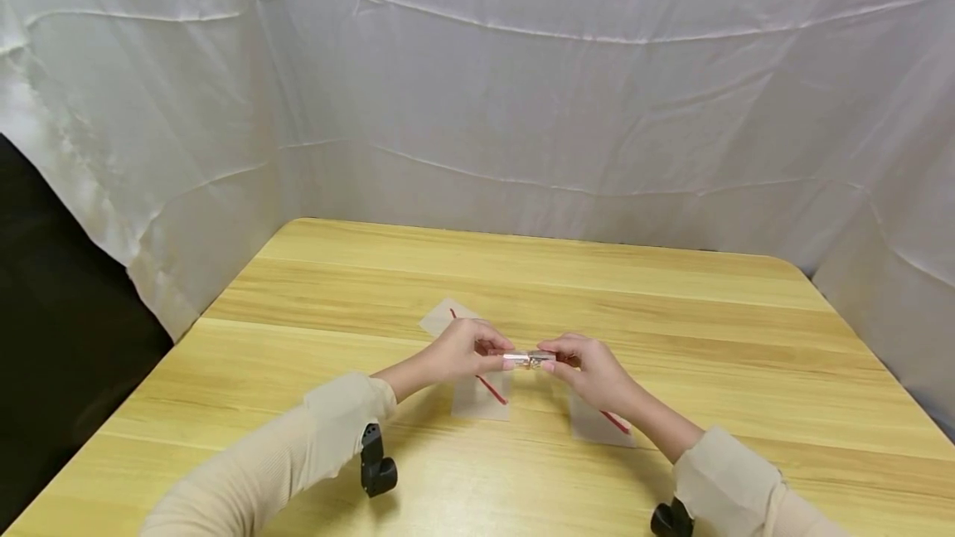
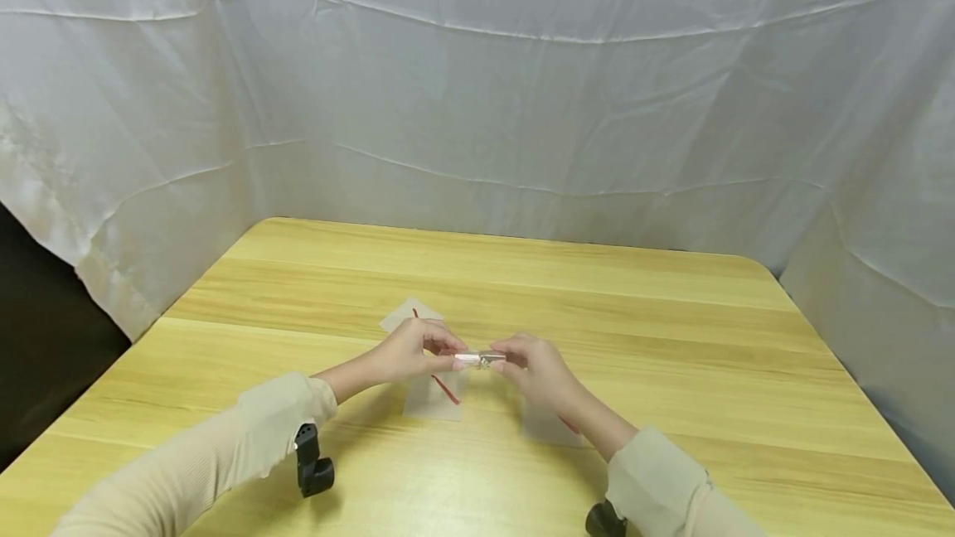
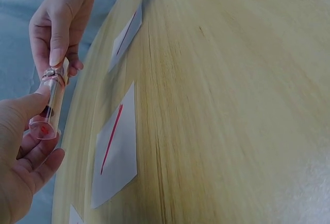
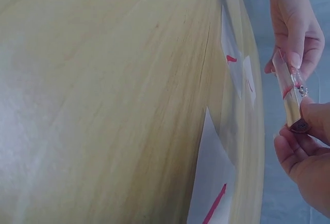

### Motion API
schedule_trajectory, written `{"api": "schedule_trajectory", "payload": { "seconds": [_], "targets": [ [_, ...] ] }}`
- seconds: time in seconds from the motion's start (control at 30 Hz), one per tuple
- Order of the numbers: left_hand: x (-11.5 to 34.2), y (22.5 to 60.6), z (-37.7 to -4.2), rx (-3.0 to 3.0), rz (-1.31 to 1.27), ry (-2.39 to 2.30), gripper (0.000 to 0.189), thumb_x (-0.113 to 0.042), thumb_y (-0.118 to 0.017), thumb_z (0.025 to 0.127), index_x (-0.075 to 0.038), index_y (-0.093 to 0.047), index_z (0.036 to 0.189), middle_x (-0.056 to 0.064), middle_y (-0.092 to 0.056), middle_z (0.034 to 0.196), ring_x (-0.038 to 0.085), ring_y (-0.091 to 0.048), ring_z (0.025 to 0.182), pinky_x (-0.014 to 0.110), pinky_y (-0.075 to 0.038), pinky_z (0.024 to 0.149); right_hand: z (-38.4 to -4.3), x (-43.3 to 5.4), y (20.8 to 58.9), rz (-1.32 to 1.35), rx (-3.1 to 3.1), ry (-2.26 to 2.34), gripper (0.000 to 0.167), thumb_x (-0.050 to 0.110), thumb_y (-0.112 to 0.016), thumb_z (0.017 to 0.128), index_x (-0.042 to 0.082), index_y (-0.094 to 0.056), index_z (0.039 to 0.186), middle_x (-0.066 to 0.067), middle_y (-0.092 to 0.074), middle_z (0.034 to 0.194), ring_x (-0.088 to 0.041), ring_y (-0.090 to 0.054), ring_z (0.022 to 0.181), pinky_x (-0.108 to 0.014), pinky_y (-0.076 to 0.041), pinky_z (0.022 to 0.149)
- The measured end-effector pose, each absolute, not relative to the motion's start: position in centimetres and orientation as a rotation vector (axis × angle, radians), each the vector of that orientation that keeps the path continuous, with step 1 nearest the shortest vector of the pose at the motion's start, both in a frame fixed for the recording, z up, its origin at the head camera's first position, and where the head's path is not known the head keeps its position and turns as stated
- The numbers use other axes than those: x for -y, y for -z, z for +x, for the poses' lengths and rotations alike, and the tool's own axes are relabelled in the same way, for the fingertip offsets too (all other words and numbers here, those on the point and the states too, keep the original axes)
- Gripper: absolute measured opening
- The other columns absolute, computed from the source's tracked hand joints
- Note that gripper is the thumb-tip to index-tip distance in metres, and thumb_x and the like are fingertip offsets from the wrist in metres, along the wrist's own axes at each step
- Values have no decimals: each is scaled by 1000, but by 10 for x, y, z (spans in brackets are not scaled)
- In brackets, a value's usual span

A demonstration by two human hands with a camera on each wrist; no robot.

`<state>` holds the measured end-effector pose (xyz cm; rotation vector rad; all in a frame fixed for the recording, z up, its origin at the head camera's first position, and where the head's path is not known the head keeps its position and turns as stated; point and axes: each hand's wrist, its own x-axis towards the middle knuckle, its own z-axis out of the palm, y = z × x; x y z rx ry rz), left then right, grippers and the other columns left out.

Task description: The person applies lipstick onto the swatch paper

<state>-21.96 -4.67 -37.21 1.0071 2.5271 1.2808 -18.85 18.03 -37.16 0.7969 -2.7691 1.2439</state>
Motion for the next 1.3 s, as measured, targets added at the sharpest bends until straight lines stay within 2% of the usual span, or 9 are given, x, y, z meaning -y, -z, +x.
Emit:
{"api": "schedule_trajectory", "payload": {
  "seconds": [0.53, 0.8, 0.93, 1.03, 1.3],
  "targets": [
    [41, 375, -223, -2537, 1040, -1249, 19, -13, -69, 83, 1, -71, 96, 12, -68, 92, 2, -55, 74, 14, -50, 68, -188, -179, 374, 773, 2745, -1358, 24, 2, -63, 85, -7, -65, 107, -16, -65, 99, -6, -53, 77, -18, -52, 69],
    [41, 377, -225, -2536, 1039, -1250, 19, -10, -69, 82, 2, -71, 97, 13, -69, 96, 9, -60, 78, 15, -50, 67, -188, -177, 374, 808, 2720, -1325, 22, 2, -63, 85, -8, -66, 104, -18, -66, 97, -10, -56, 78, -20, -54, 69],
    [41, 377, -225, -2543, 1042, -1243, 19, -10, -69, 82, 2, -71, 97, 14, -69, 96, 8, -59, 77, 14, -49, 65, -188, -176, 374, 787, 2735, -1309, 21, 2, -63, 85, -7, -66, 103, -17, -66, 96, -9, -56, 77, -19, -53, 67],
    [41, 377, -228, -2539, 1026, -1249, 23, -13, -69, 82, 2, -70, 100, 13, -70, 96, 8, -61, 78, 14, -50, 68, -187, -177, 373, 751, 2748, -1347, 21, 3, -63, 85, -8, -66, 103, -17, -66, 94, -10, -56, 77, -19, -52, 66],
    [44, 374, -230, -2533, 970, -1310, 34, -20, -67, 85, 3, -66, 110, 12, -70, 97, 19, -66, 86, 18, -53, 75, -187, -177, 377, 690, 2738, -1528, 22, 5, -63, 86, -8, -65, 104, -17, -66, 93, -9, -56, 76, -17, -50, 65]
  ]
}}
